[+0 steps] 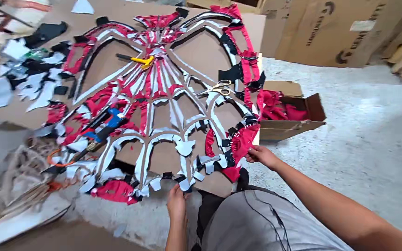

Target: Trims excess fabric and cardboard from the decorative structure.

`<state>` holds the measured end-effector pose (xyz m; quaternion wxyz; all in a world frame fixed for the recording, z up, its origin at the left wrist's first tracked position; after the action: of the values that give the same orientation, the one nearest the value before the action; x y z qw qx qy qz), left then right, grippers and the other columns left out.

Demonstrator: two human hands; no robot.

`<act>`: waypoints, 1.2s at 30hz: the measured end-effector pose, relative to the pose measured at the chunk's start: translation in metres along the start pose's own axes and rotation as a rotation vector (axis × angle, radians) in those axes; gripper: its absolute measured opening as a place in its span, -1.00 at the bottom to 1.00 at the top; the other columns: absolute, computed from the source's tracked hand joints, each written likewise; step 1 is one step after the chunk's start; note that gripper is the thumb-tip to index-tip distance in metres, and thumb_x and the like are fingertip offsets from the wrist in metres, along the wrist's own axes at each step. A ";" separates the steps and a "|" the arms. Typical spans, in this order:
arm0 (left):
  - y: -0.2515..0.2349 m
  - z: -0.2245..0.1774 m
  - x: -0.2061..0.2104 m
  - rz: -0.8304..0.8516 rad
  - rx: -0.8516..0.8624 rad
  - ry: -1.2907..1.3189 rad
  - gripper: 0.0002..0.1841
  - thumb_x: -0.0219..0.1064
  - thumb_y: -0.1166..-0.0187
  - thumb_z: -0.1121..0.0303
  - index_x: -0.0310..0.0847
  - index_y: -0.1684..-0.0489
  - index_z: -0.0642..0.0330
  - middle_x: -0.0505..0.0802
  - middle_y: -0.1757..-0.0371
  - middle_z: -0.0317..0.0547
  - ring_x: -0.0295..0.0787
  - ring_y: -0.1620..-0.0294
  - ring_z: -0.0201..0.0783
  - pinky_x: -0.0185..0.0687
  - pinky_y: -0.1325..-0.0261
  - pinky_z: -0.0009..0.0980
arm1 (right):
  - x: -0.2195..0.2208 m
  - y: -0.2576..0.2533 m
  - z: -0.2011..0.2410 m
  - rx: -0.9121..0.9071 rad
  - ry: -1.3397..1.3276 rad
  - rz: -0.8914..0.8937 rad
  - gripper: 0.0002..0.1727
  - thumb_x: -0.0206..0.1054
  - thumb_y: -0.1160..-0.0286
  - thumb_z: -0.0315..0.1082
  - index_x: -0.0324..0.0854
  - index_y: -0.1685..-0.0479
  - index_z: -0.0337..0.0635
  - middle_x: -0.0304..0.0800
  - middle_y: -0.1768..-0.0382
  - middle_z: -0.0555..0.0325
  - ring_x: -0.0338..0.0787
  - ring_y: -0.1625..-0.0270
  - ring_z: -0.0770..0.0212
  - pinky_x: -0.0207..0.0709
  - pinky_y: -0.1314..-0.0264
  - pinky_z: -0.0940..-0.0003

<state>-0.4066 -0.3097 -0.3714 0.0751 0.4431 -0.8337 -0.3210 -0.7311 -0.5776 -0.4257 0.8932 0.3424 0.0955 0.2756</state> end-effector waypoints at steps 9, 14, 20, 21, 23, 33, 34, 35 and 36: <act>0.008 -0.023 0.008 0.017 -0.086 0.190 -0.69 -0.02 -0.87 0.43 0.57 -0.13 0.55 0.88 0.17 0.30 0.92 0.18 0.05 0.89 0.05 -0.08 | 0.064 0.030 -0.014 -0.022 0.041 0.220 -0.61 0.06 -0.88 -0.17 0.63 -0.05 -0.35 0.89 0.26 0.00 0.91 0.26 0.15 0.82 0.07 0.19; 0.000 -0.016 0.011 0.124 -0.122 0.142 -0.70 -0.02 -0.87 0.46 0.53 -0.11 0.58 0.88 0.16 0.32 0.93 0.15 0.07 0.89 0.01 -0.09 | 0.157 0.044 -0.020 0.000 0.036 0.287 -0.51 -0.03 -0.91 -0.13 0.68 0.01 -0.39 0.91 0.30 0.04 0.92 0.28 0.19 0.83 0.06 0.22; -0.004 -0.019 0.012 0.371 -0.167 0.165 -0.77 -0.02 -0.82 0.57 0.47 -0.19 0.56 0.88 0.15 0.31 0.93 0.14 0.05 0.88 0.00 -0.11 | 0.241 0.024 -0.019 0.051 -0.061 0.286 -0.58 0.00 -0.89 -0.23 0.67 0.07 -0.40 0.89 0.37 0.08 0.89 0.35 0.24 0.80 0.11 0.29; -0.003 -0.019 0.012 0.392 -0.184 0.172 -0.78 0.01 -0.80 0.57 0.47 -0.17 0.55 0.87 0.16 0.29 0.92 0.16 0.03 0.88 -0.01 -0.11 | 0.255 0.020 -0.020 0.047 -0.024 0.277 -0.63 0.02 -0.88 -0.27 0.67 -0.01 -0.40 0.89 0.34 0.08 0.89 0.32 0.24 0.81 0.08 0.28; -0.004 -0.015 0.012 0.456 -0.225 0.194 -0.80 0.06 -0.78 0.59 0.47 -0.17 0.55 0.87 0.11 0.32 0.92 0.10 0.08 0.87 -0.08 -0.06 | 0.268 0.013 -0.012 -0.042 0.129 0.186 -0.74 0.16 -0.78 -0.33 0.65 -0.11 -0.34 0.85 0.30 0.07 0.87 0.28 0.26 0.80 0.03 0.25; -0.013 -0.025 0.011 0.705 -0.320 0.216 -0.79 0.02 -0.79 0.55 0.41 -0.18 0.53 0.85 0.07 0.30 0.91 0.11 0.06 0.87 -0.09 -0.03 | 0.243 0.022 -0.016 -0.051 -0.045 0.100 -0.59 -0.01 -0.84 -0.20 0.67 0.10 -0.33 0.82 0.43 0.15 0.79 0.39 0.31 0.71 0.14 0.30; -0.014 -0.025 0.011 0.721 -0.321 0.207 -0.78 -0.01 -0.80 0.54 0.40 -0.19 0.52 0.85 0.07 0.29 0.91 0.11 0.05 0.87 -0.09 -0.04 | 0.230 0.028 -0.022 -0.048 -0.095 0.104 -0.58 -0.01 -0.85 -0.18 0.66 0.17 -0.32 0.81 0.45 0.17 0.79 0.41 0.32 0.72 0.17 0.31; -0.014 -0.025 0.011 0.734 -0.324 0.202 -0.78 -0.03 -0.80 0.53 0.40 -0.20 0.51 0.85 0.06 0.28 0.92 0.10 0.04 0.87 -0.10 -0.04 | 0.214 0.037 -0.026 -0.051 -0.116 0.104 -0.59 -0.01 -0.88 -0.16 0.61 0.12 -0.29 0.77 0.42 0.18 0.77 0.39 0.32 0.71 0.17 0.33; -0.014 -0.025 0.011 0.739 -0.327 0.197 -0.78 -0.05 -0.81 0.53 0.40 -0.19 0.49 0.86 0.08 0.25 0.92 0.12 0.03 0.88 -0.09 -0.05 | 0.197 0.046 -0.031 -0.055 -0.130 0.077 -0.61 0.00 -0.88 -0.15 0.60 0.08 -0.28 0.75 0.42 0.20 0.75 0.40 0.33 0.69 0.20 0.35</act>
<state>-0.3931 -0.3355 -0.3623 0.3344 0.1247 -0.8634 -0.3566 -0.5984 -0.4219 -0.4146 0.8953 0.3381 0.0167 0.2894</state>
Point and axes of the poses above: each hand's wrist, its own y-axis away from the middle knuckle, its own x-axis out of the palm, z = x × y, the point moved 10 cm from there along -y, towards the middle knuckle
